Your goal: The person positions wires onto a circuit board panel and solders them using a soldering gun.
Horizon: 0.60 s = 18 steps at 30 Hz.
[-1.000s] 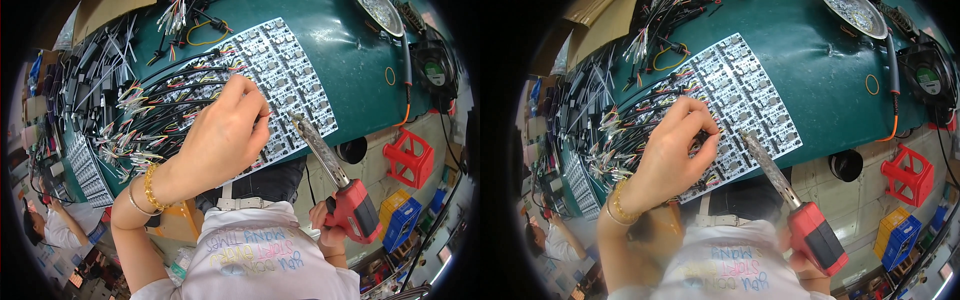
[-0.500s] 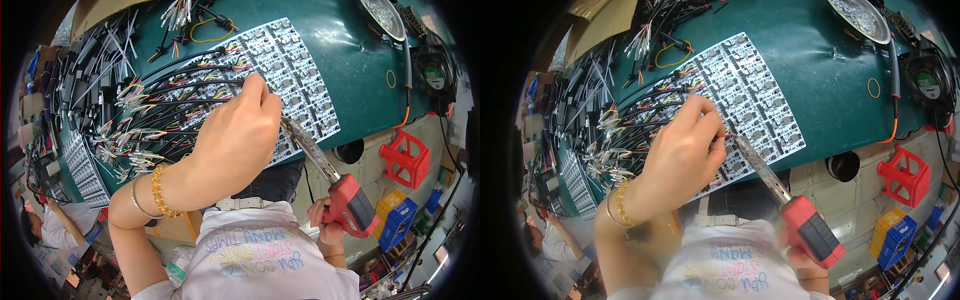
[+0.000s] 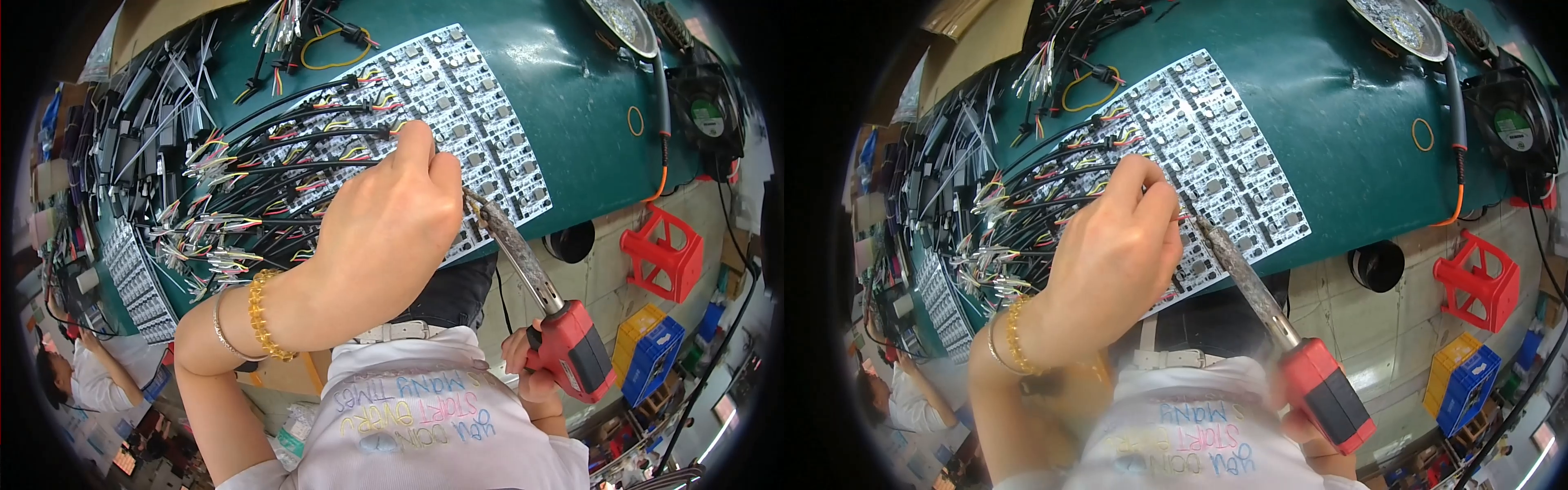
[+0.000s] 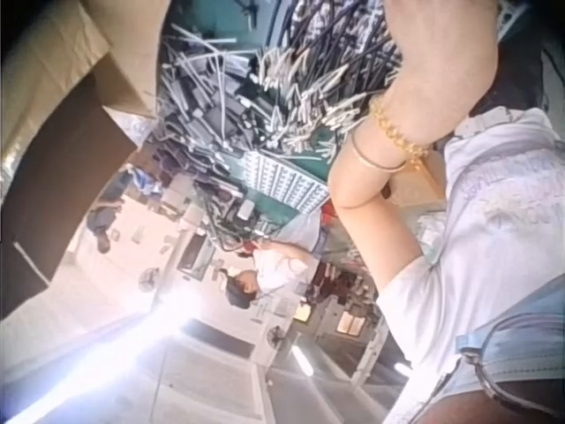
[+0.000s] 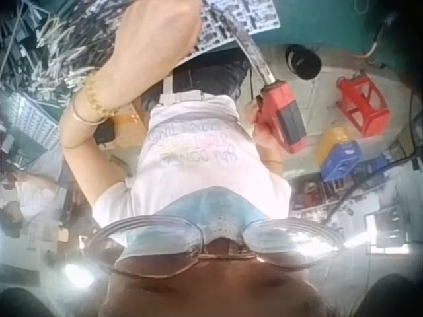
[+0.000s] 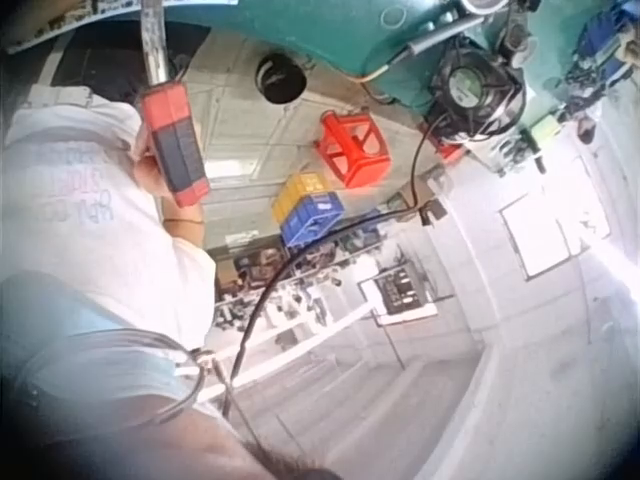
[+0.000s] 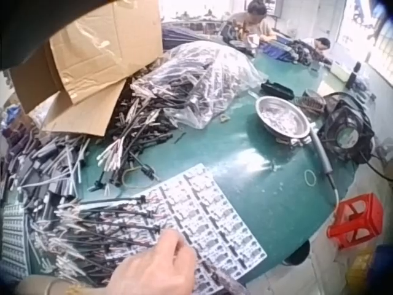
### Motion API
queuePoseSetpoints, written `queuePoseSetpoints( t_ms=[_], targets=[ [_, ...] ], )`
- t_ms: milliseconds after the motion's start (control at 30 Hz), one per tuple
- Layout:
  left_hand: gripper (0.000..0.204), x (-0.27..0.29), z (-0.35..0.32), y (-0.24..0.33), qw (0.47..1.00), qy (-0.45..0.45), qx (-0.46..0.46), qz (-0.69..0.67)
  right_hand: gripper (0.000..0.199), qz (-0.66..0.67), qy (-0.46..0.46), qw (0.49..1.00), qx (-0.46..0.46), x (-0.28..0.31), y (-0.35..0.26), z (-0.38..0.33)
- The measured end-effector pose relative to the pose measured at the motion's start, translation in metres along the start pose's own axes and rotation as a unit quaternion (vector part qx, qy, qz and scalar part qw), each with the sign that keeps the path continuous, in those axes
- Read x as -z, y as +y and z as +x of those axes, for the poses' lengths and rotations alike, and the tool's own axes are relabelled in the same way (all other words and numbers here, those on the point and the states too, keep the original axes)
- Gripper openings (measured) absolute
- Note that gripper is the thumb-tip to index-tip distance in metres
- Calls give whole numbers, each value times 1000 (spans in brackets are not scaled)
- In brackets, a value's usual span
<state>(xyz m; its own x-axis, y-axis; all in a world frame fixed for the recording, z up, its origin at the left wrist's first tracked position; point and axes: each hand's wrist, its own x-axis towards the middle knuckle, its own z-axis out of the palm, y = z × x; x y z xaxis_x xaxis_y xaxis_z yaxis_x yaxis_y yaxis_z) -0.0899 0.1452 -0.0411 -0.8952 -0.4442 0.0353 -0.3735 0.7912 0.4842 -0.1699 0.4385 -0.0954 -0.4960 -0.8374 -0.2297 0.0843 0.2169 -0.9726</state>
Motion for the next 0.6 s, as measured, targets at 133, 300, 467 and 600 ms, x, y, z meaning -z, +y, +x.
queuePoseSetpoints(
  t_ms=[133, 300, 467, 600],
  targets=[
    [12, -1, 1, -1, 1000, 1, -3, 0, 98, -5, -9, 1000, -6, 0, 1, 2],
    [10, 2, -1, -5, 999, -8, 21, -36, 98, 122, 49, 991, -18, -15, -9, 9],
    [9, 14, 1, -24, 985, -41, -19, -168, 98, 88, 56, 994, -27, -19, -24, 17],
    [11, 10, -1, -26, 986, -39, -50, -155, 100, 85, 54, 995, -27, -14, -17, 10]
  ],
)
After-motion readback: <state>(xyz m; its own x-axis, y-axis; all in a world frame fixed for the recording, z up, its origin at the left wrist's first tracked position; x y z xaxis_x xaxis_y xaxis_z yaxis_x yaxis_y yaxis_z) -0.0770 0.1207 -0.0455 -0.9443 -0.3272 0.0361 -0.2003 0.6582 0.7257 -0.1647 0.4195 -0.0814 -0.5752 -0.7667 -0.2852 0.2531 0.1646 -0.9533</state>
